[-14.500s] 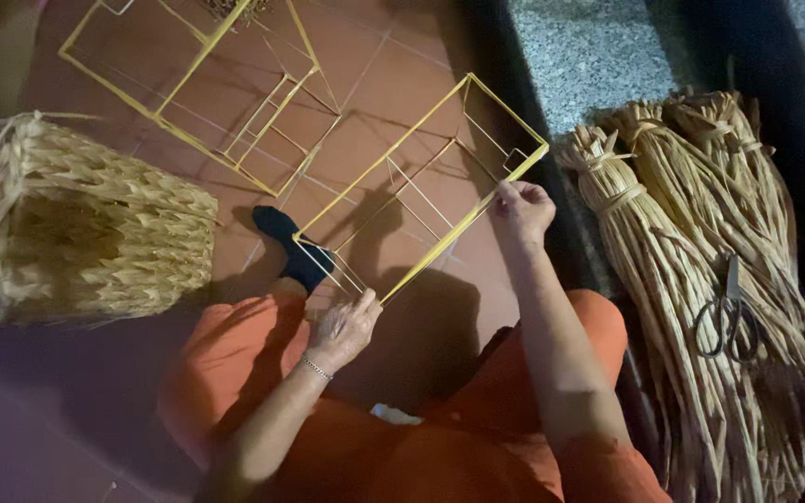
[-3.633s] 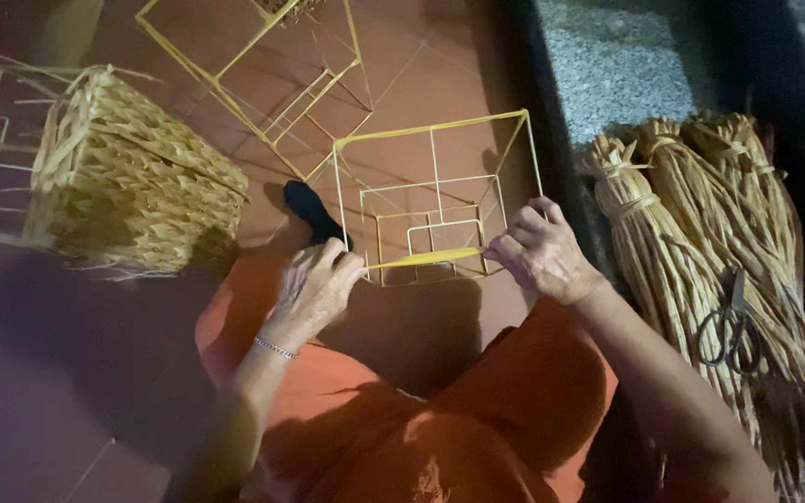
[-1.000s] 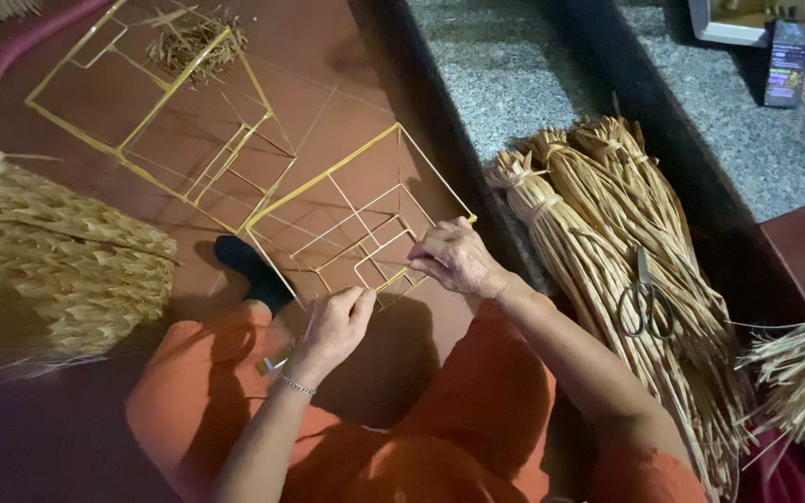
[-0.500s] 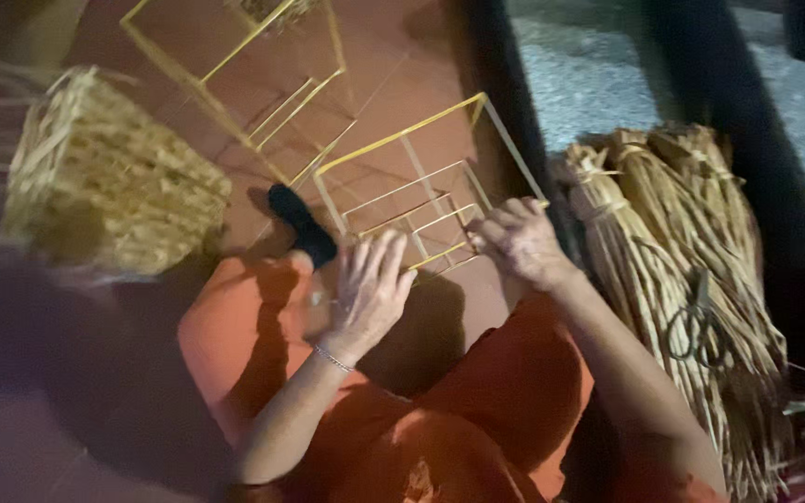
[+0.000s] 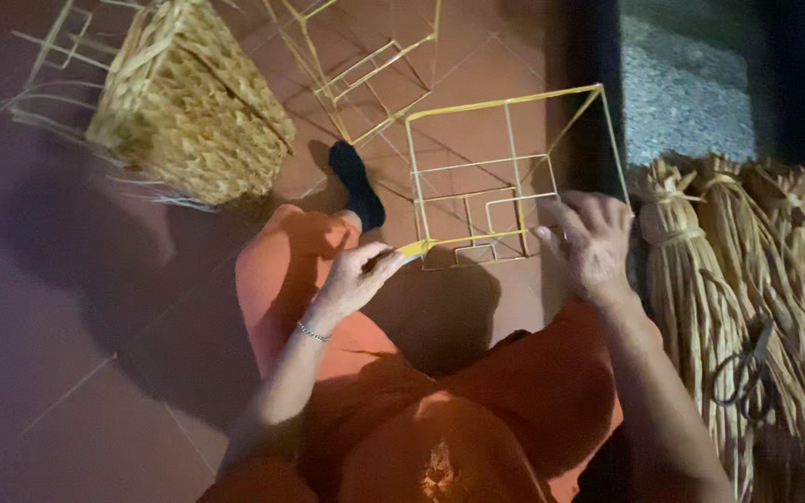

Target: The person sits on the floor assembling house-shaped bamboo and wire frames. They hold each frame on their lap, tear strips of yellow tape by hand, and press the tape along the frame edges to secure the joints, rotating the frame to reach different sides.

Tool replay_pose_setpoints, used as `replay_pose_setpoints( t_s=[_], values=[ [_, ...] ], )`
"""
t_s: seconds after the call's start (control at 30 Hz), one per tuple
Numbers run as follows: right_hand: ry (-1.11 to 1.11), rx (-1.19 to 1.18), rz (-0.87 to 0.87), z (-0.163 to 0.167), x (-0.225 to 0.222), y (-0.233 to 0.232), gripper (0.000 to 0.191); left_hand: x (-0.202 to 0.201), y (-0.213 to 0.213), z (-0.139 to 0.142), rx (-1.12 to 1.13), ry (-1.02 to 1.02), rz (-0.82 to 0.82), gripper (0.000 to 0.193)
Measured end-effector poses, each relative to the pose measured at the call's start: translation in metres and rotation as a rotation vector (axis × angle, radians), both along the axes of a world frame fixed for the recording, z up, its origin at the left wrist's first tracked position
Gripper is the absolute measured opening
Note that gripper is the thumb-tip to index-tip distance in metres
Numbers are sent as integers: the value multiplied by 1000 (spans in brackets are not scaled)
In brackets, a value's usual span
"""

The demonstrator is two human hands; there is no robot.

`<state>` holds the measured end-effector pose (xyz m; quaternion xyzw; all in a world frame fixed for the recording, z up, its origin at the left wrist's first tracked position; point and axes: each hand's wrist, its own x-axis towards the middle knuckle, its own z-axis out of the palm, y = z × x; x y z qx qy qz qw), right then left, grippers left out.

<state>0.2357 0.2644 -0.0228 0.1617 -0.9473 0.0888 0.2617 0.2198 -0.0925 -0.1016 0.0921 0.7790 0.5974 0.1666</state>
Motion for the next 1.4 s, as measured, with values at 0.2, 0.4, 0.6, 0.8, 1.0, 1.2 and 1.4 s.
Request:
replay_pose_setpoints(
  t_s=[0.2,0.4,0.6,0.8,1.0,1.2,1.4],
  values=[
    [44,-224,175,4,7,-67,35,1,11,-2,-46,125,77,29],
    [-67,-272,246,-19,0,-137,26,2,15,23,-202,134,101,34],
    [-248,-281,124,-28,-14,-151,17,-3,19,-37,-220,48,70,34],
    [-329,-452,56,-21,-26,-135,9,-17,29,-75,-8,-26,22,37],
    [-269,-1175,22,-11,-62,-62,4,-40,41,-8,302,0,-34,49],
    [-237,-1509,-42,-42,-73,36,6,-64,107,33,503,79,-291,44],
    [-346,-1665,-159,-105,-65,74,5,-72,176,-9,429,-93,-318,34]
  ],
)
